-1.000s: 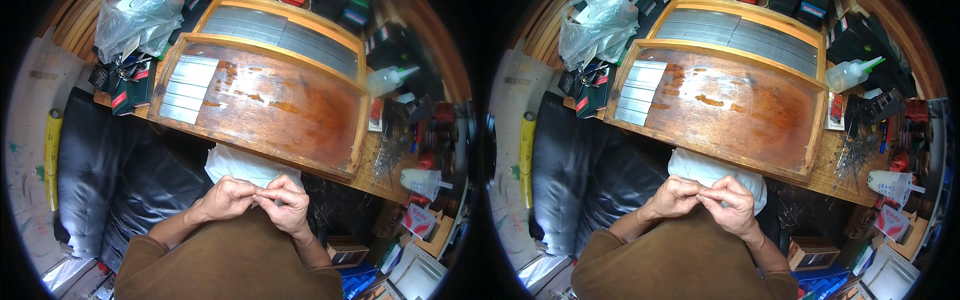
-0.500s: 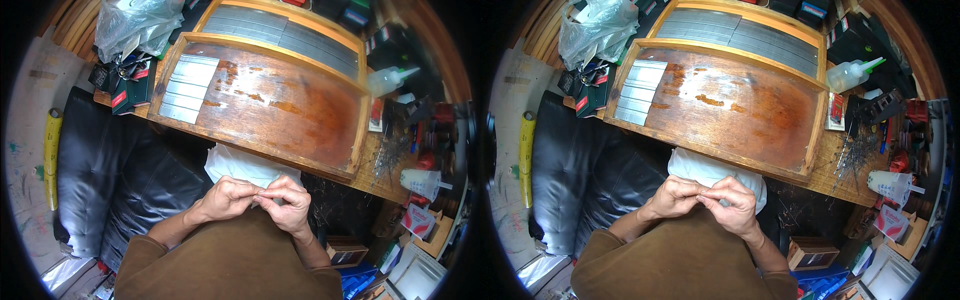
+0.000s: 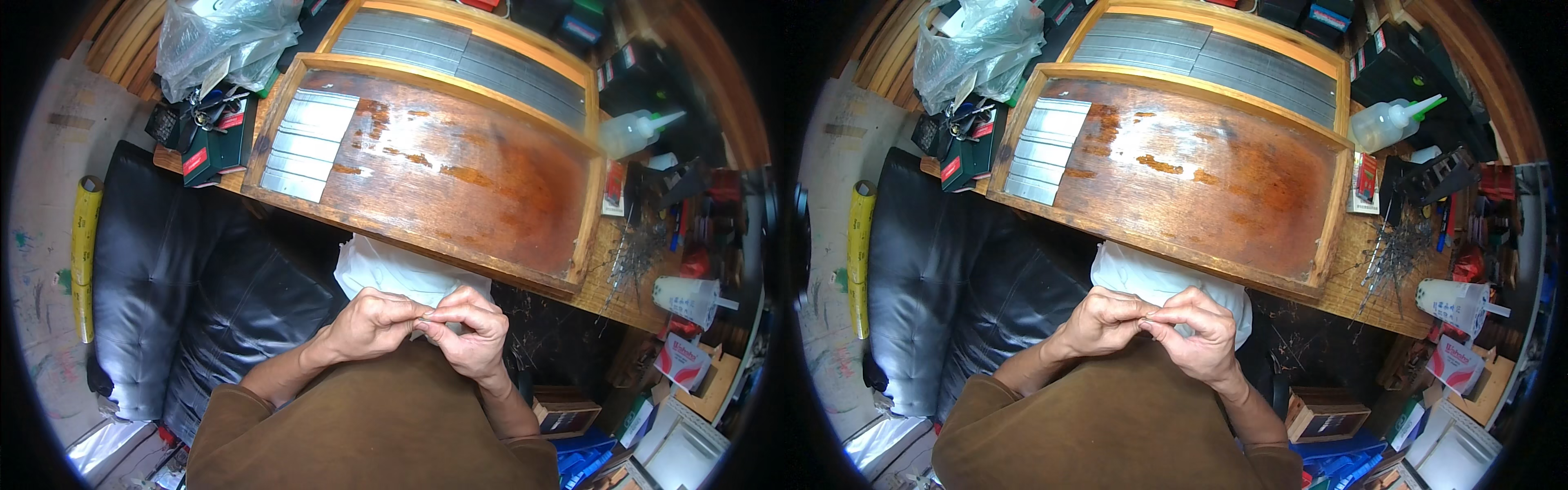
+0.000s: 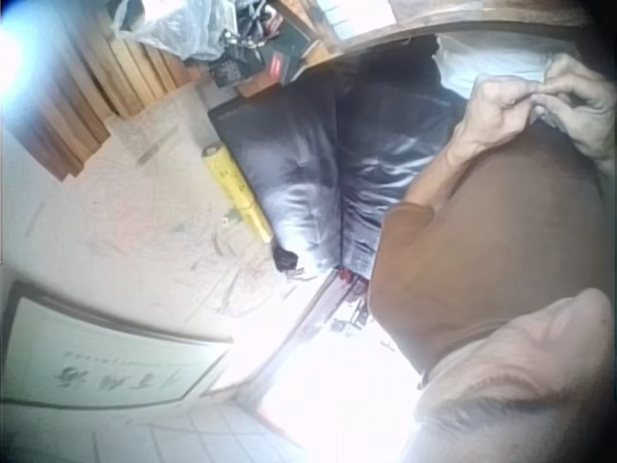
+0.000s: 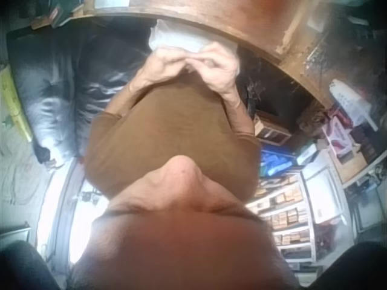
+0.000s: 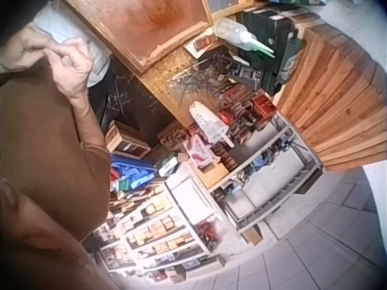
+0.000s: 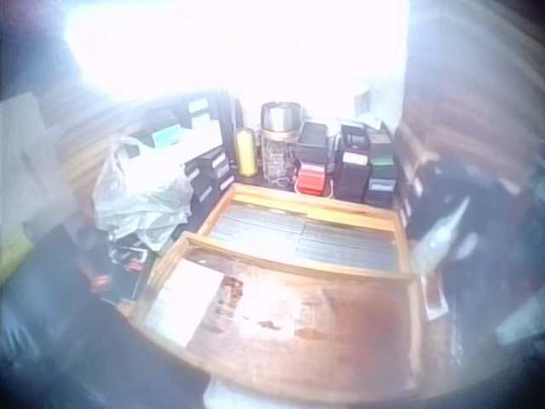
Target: The person handles a metal watch strap and small metal pins. They insert a pin into the strap links, manipulate the components with both hands, and repeatedly adjust the pin and links over the course of the clip.
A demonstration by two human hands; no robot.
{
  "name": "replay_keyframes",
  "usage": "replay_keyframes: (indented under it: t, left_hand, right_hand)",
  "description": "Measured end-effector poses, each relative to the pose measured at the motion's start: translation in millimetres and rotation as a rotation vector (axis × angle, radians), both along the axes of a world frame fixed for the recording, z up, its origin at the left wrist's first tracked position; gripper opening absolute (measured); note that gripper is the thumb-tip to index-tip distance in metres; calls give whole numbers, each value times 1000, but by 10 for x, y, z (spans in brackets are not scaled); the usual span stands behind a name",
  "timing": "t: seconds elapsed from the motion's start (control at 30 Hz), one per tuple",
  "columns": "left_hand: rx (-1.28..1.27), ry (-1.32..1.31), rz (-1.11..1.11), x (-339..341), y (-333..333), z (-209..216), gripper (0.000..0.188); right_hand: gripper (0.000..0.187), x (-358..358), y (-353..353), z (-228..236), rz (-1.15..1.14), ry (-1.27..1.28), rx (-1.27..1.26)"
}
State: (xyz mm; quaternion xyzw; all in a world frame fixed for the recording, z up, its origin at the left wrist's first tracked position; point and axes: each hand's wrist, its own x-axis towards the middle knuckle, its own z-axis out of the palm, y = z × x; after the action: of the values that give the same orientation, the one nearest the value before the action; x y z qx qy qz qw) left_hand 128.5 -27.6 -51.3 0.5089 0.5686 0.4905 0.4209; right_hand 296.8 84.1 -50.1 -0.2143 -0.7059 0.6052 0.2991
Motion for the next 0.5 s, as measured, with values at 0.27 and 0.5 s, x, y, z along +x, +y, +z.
replay_keyframes:
  t: [0.27,0.5]
  left_hand:
    - [-11,-49,11,21,2,-2,26]
    - [-13,7,23,19,6,-1,23]
  right_hand:
    - [18,5,34,16,1,24,25]
    - [17,-11,29,57,-4,-36,124]
